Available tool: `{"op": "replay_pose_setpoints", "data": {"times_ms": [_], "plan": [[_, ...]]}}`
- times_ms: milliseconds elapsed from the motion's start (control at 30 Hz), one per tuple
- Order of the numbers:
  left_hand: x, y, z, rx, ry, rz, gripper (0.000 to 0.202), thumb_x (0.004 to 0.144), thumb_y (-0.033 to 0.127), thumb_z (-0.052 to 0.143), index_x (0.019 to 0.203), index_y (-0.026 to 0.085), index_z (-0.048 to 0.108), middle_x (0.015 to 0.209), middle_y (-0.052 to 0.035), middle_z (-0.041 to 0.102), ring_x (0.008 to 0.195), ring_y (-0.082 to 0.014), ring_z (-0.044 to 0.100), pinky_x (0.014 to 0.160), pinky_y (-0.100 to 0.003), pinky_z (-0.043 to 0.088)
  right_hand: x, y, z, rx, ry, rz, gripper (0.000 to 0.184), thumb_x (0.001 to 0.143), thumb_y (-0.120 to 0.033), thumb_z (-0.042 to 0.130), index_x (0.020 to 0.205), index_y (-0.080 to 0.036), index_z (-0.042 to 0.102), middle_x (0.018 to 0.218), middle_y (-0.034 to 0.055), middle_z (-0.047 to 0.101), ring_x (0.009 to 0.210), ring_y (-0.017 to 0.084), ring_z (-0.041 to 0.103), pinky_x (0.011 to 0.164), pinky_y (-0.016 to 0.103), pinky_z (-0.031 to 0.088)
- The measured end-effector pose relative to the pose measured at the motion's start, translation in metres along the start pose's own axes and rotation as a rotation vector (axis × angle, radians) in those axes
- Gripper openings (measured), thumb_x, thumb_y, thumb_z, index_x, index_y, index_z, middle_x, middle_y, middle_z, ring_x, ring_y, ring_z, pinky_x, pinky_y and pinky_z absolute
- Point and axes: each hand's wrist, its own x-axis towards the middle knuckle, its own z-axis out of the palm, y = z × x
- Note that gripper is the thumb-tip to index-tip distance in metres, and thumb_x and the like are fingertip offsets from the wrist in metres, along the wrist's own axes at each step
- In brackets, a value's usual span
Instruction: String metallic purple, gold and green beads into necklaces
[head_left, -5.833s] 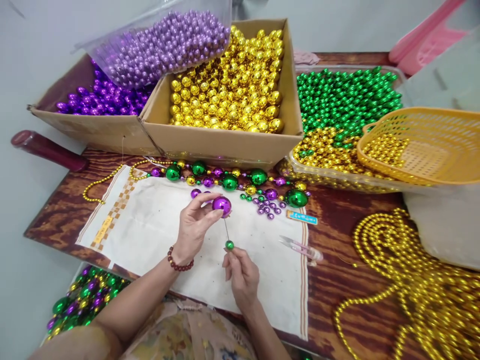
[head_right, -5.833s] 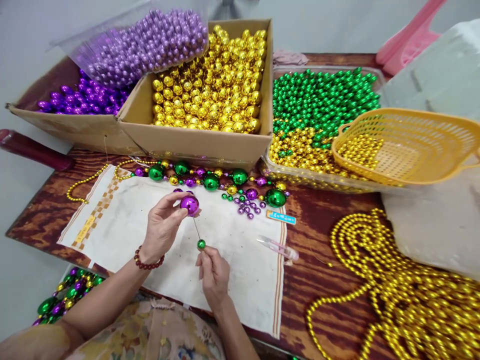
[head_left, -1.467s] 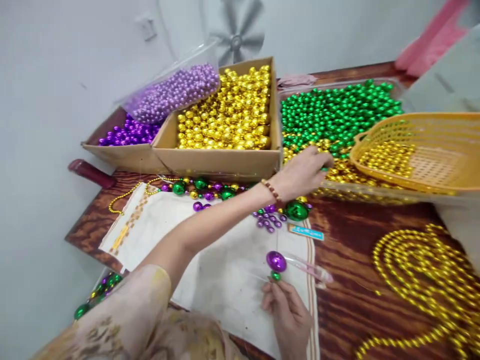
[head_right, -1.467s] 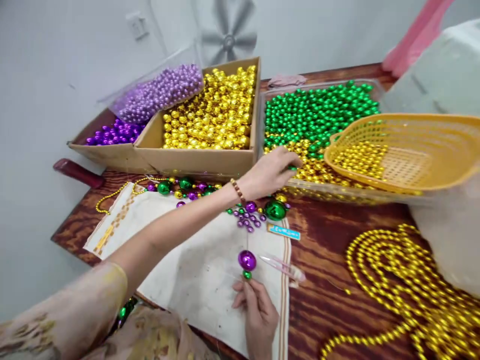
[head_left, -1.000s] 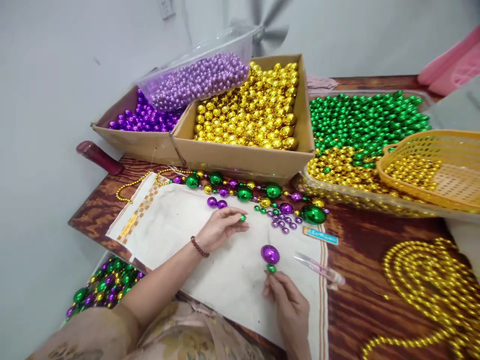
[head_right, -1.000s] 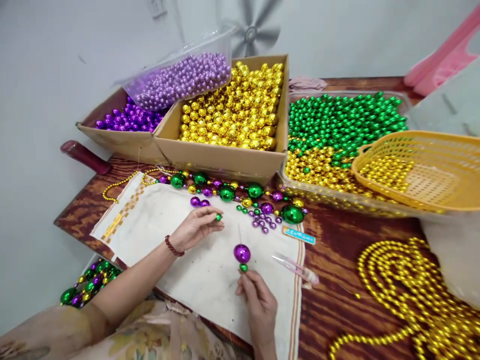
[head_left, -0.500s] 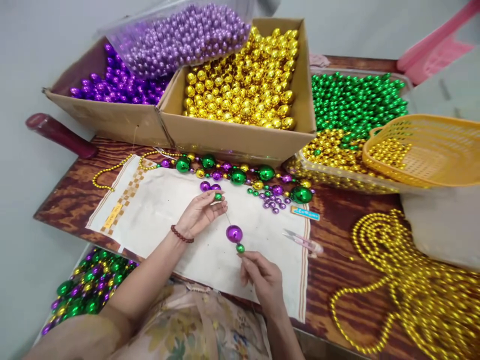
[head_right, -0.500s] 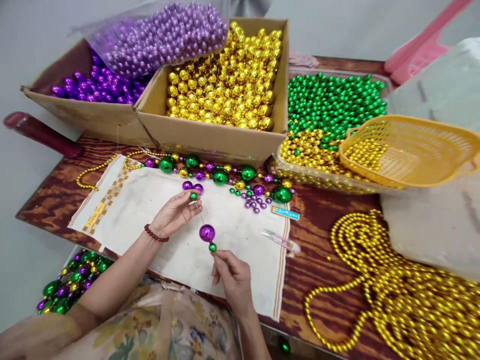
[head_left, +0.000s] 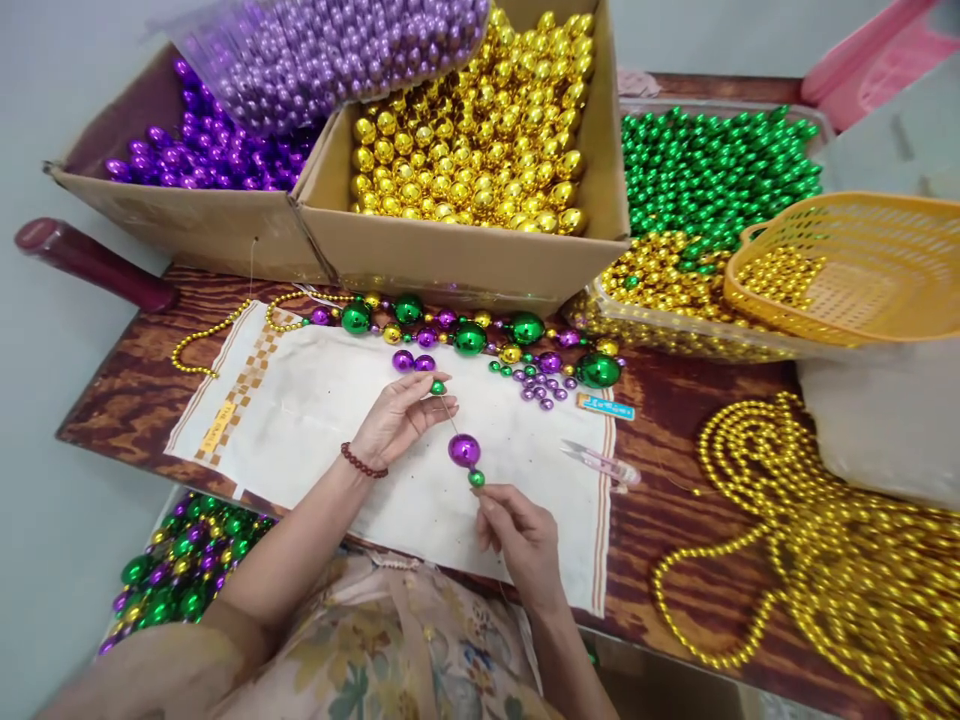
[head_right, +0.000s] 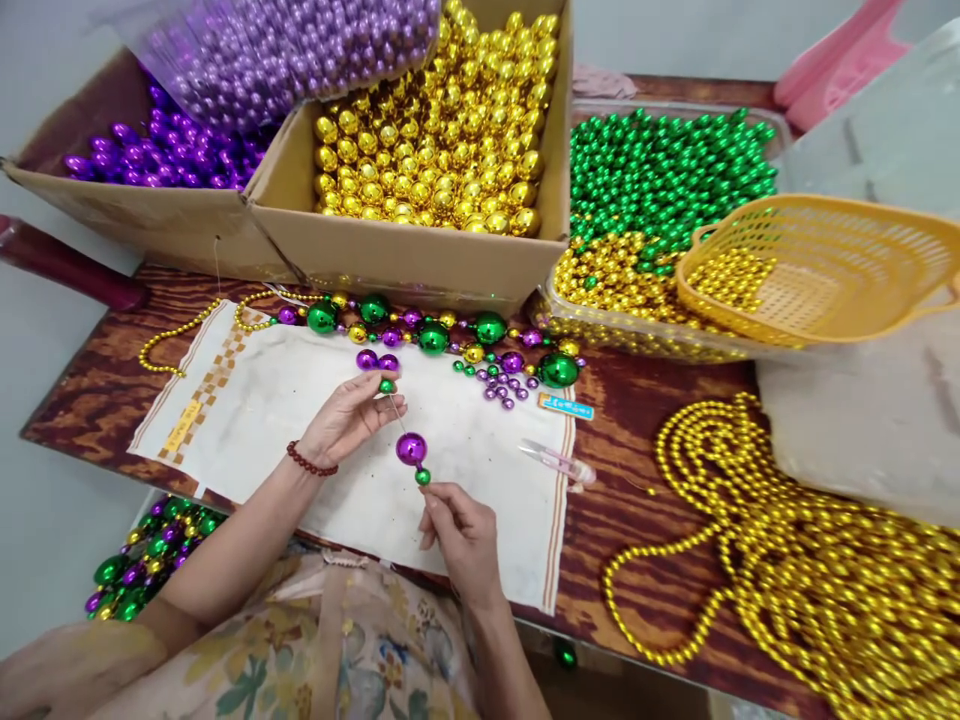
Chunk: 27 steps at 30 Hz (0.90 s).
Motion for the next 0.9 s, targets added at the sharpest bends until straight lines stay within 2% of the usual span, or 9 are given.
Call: {"op": "replay_pose_setpoints", "data": {"times_ms": [100,233,400,500,567,633,700,767,900], "plan": [[-0.001,-0.005,0.003,0.066,-0.027,0.016,0.022,0.076,0.025,0.079,0.094,0.014,0.075,0.083,-0.0039,0.07,0.078,-0.015,0.071,0.085,-0.031,0.056,0.004,0.002,0.007,0.038,0.053,0.005,0.024,0.093,-0.036,0.058,0.103,-0.017,0.067,0.061,-0.0018,0.064,0.046,0.012,0.06,0.044,0.022,0.043],[-0.004,-0.021,0.012,0.111,-0.057,-0.024,0.021,0.078,0.028,0.078,0.093,0.012,0.074,0.086,-0.0056,0.07,0.082,-0.0142,0.07,0.077,-0.023,0.055,0.013,0.006,0.023,0.097,0.102,0.009,0.055,0.094,-0.037,0.057,0.143,-0.016,0.042,0.074,0.0009,0.071,0.055,0.014,0.066,0.048,0.023,0.048],[-0.005,-0.041,0.025,0.049,-0.007,-0.076,0.027,0.077,0.037,0.077,0.093,0.016,0.07,0.08,-0.0008,0.063,0.073,-0.0118,0.066,0.064,-0.023,0.056,0.017,0.006,0.025,0.037,0.087,-0.035,0.07,0.094,-0.037,0.056,0.154,-0.018,0.025,0.075,-0.0012,0.072,0.061,0.016,0.069,0.059,0.029,0.056],[-0.002,-0.044,0.03,0.19,0.021,-0.106,0.031,0.075,0.041,0.077,0.09,0.016,0.069,0.075,0.0007,0.06,0.059,-0.0079,0.06,0.044,-0.016,0.044,0.023,-0.003,0.004,-0.031,0.211,-0.071,0.059,0.092,-0.037,0.058,0.146,-0.02,0.041,0.08,-0.0014,0.07,0.063,0.014,0.066,0.067,0.03,0.056],[-0.001,-0.045,0.033,0.292,-0.062,-0.192,0.033,0.074,0.043,0.077,0.088,0.014,0.07,0.072,0.0002,0.061,0.054,-0.0073,0.058,0.038,-0.014,0.036,0.034,-0.012,-0.012,-0.055,0.32,-0.069,0.042,0.09,-0.037,0.059,0.127,-0.018,0.06,0.076,-0.0016,0.066,0.059,0.012,0.059,0.062,0.026,0.051],[-0.001,-0.045,0.035,0.367,-0.167,-0.299,0.035,0.073,0.045,0.077,0.086,0.013,0.069,0.07,-0.0006,0.061,0.052,-0.0074,0.057,0.037,-0.015,0.032,0.047,-0.019,-0.023,0.005,0.301,-0.044,0.03,0.086,-0.04,0.064,0.104,-0.017,0.07,0.066,-0.0029,0.059,0.054,0.01,0.05,0.053,0.023,0.043],[-0.002,-0.045,0.037,0.408,-0.232,-0.381,0.037,0.072,0.047,0.077,0.084,0.012,0.069,0.068,-0.0006,0.061,0.05,-0.0072,0.056,0.035,-0.015,0.03,0.06,-0.022,-0.027,0.119,0.226,-0.024,0.026,0.082,-0.042,0.068,0.083,-0.016,0.071,0.058,-0.0039,0.053,0.051,0.009,0.045,0.049,0.022,0.036],[-0.003,-0.044,0.037,0.432,-0.266,-0.427,0.038,0.072,0.047,0.076,0.082,0.012,0.069,0.065,-0.0005,0.061,0.047,-0.0069,0.055,0.034,-0.015,0.027,0.068,-0.023,-0.029,0.228,0.251,-0.022,0.028,0.08,-0.043,0.071,0.072,-0.016,0.068,0.053,-0.0044,0.049,0.05,0.008,0.042,0.048,0.022,0.033],[-0.005,-0.042,0.035,0.444,-0.263,-0.472,0.04,0.067,0.046,0.079,0.079,0.01,0.068,0.058,-0.0002,0.059,0.041,-0.0062,0.051,0.032,-0.015,0.023,0.068,-0.024,-0.03,0.406,0.406,0.005,0.032,0.074,-0.048,0.075,0.074,-0.016,0.067,0.061,-0.0026,0.056,0.046,0.006,0.044,0.043,0.02,0.029]]}}
